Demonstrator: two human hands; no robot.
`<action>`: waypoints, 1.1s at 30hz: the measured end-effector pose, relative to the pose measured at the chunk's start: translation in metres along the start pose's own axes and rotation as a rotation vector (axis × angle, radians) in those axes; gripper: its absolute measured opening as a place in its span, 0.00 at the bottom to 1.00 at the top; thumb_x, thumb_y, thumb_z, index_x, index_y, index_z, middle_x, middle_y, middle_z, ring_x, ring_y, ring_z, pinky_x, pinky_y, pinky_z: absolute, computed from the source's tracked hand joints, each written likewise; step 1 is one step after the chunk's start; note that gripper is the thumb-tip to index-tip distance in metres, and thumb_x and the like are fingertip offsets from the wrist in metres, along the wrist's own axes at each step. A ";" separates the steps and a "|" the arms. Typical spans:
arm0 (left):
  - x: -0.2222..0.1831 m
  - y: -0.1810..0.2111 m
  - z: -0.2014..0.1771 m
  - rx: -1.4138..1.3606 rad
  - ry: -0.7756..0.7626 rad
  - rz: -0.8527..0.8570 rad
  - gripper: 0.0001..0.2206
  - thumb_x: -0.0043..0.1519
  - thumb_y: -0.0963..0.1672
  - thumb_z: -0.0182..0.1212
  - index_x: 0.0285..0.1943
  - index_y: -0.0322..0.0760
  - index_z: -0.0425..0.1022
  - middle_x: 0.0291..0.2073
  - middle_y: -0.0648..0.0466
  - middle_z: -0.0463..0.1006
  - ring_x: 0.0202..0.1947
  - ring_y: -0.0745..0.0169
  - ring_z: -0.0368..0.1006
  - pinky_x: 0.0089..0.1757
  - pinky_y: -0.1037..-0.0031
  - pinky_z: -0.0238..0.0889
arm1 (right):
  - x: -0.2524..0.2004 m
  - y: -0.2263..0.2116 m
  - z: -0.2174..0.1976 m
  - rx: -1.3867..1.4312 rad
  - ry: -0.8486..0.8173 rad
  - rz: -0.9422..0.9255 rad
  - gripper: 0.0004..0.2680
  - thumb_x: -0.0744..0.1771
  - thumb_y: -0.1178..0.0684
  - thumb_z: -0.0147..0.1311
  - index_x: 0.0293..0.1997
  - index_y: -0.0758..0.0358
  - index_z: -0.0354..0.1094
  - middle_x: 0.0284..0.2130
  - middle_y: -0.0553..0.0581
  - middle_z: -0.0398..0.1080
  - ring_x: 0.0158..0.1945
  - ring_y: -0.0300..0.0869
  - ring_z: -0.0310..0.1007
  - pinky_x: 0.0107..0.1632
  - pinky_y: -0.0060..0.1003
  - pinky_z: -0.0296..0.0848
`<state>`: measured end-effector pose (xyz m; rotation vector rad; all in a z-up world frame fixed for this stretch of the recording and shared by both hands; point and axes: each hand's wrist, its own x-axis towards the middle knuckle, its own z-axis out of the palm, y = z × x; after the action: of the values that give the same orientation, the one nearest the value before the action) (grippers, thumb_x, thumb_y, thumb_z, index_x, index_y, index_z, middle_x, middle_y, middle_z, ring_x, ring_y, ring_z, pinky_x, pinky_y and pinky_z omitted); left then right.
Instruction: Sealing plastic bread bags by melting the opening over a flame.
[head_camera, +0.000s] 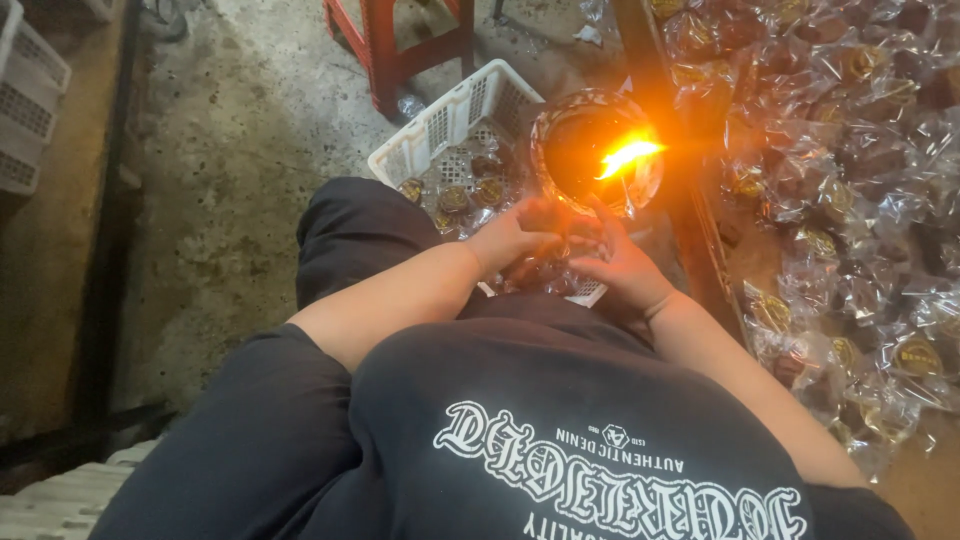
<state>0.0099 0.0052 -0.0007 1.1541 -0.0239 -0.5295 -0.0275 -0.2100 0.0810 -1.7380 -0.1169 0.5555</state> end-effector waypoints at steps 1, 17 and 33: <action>0.007 -0.008 -0.001 -0.003 0.000 -0.002 0.33 0.54 0.43 0.80 0.68 0.46 0.68 0.57 0.43 0.76 0.50 0.51 0.78 0.49 0.59 0.76 | 0.004 0.001 0.002 -0.001 0.000 0.004 0.44 0.61 0.60 0.67 0.80 0.60 0.26 0.74 0.74 0.39 0.72 0.67 0.51 0.64 0.54 0.65; 0.008 -0.013 0.014 -0.084 0.105 -0.050 0.08 0.59 0.46 0.71 0.42 0.41 0.81 0.31 0.49 0.78 0.31 0.61 0.77 0.32 0.68 0.77 | 0.007 -0.016 0.026 -0.331 0.400 -0.094 0.10 0.68 0.50 0.63 0.53 0.57 0.75 0.44 0.58 0.77 0.52 0.46 0.76 0.58 0.45 0.72; 0.002 -0.007 0.022 -0.226 0.029 -0.002 0.06 0.64 0.44 0.67 0.45 0.42 0.75 0.33 0.55 0.78 0.35 0.69 0.76 0.40 0.79 0.73 | 0.016 -0.006 0.025 -0.332 0.400 0.046 0.11 0.72 0.46 0.53 0.51 0.62 0.76 0.45 0.63 0.77 0.56 0.53 0.75 0.61 0.51 0.70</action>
<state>0.0024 -0.0169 0.0020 0.9407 0.0610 -0.5033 -0.0225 -0.1797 0.0783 -2.1472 0.1212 0.2190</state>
